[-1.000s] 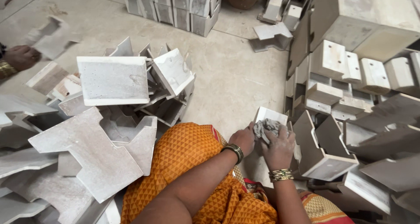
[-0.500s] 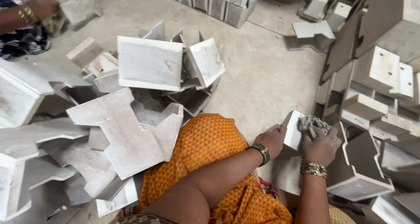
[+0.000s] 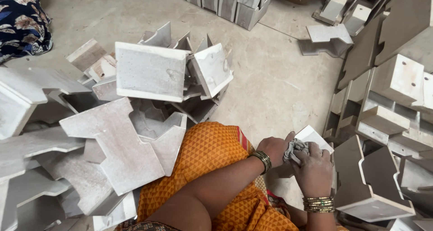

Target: The person sits on the floor among stacks of white wooden furniture parts and wipes dust off each piece with a gray cloth, one piece at a time. They turn pieces over to wipe both sides and set cleaned pieces aside with the others.

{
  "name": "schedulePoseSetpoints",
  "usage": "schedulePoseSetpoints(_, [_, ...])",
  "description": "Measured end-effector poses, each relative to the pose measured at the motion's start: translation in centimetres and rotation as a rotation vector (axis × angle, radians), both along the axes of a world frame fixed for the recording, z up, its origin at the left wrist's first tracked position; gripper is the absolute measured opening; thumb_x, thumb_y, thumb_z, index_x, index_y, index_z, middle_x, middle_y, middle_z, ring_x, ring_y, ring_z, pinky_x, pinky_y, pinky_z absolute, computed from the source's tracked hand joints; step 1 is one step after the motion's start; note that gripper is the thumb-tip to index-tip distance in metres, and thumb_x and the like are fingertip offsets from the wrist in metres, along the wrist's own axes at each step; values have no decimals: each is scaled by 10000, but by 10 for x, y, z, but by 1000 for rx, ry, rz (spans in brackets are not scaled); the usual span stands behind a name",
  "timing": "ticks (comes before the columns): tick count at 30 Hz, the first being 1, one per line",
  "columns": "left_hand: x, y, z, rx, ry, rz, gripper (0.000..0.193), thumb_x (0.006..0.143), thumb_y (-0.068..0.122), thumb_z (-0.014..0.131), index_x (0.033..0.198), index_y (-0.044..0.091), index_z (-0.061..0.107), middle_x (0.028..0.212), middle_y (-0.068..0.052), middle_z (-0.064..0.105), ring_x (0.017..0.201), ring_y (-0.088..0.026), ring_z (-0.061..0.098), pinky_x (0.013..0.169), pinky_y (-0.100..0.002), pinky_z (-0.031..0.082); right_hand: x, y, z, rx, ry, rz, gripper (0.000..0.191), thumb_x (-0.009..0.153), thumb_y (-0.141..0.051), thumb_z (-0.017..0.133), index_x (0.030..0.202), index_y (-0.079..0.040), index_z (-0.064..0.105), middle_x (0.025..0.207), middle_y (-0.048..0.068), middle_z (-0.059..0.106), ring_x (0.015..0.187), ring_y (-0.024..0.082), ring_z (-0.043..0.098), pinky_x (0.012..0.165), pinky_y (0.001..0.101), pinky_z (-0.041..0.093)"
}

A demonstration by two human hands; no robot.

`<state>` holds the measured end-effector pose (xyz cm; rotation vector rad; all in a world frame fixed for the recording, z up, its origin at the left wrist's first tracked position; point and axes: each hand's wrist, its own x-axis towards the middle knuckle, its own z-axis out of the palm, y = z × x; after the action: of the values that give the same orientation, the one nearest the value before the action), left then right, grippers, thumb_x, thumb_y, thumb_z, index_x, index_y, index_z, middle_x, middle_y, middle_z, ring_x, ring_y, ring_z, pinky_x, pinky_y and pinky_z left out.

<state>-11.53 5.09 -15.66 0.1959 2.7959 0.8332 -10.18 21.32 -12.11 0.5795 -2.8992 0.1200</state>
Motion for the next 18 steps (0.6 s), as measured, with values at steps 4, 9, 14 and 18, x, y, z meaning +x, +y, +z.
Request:
schedulePoseSetpoints(4, [-4, 1, -9, -29, -7, -19, 824, 883, 115, 540, 1623, 99, 178, 919, -180, 736, 883, -365, 712, 733, -483, 568, -5, -1, 2, -196, 17, -2, 353, 677, -313, 836, 1012, -204, 809, 1225, 77, 640, 988, 342, 606, 794, 469, 550])
schedulePoseSetpoints(9, [-4, 9, -16, -56, 57, -38, 755, 873, 124, 559, 1576, 63, 290, 902, -177, 741, 848, -368, 712, 733, -496, 558, -19, 8, -6, -136, 61, -212, 349, 703, -265, 840, 1049, -223, 814, 1220, 44, 631, 1065, 333, 590, 839, 495, 526])
schedulePoseSetpoints(14, [-17, 3, -18, -68, 58, -65, 734, 870, 81, 522, 1574, 123, 318, 897, -160, 735, 795, -352, 715, 699, -495, 557, -25, 24, -22, -203, 241, -331, 346, 760, -233, 846, 1096, -169, 792, 1306, 113, 598, 1152, 377, 548, 966, 486, 522])
schedulePoseSetpoints(18, [-34, -14, -16, -156, 128, -28, 631, 953, 75, 489, 1550, 259, 398, 938, -122, 728, 852, -316, 712, 714, -470, 563, -28, 33, -32, -422, 213, -254, 340, 781, -193, 831, 1091, -67, 771, 1352, 188, 592, 1141, 399, 579, 955, 495, 517])
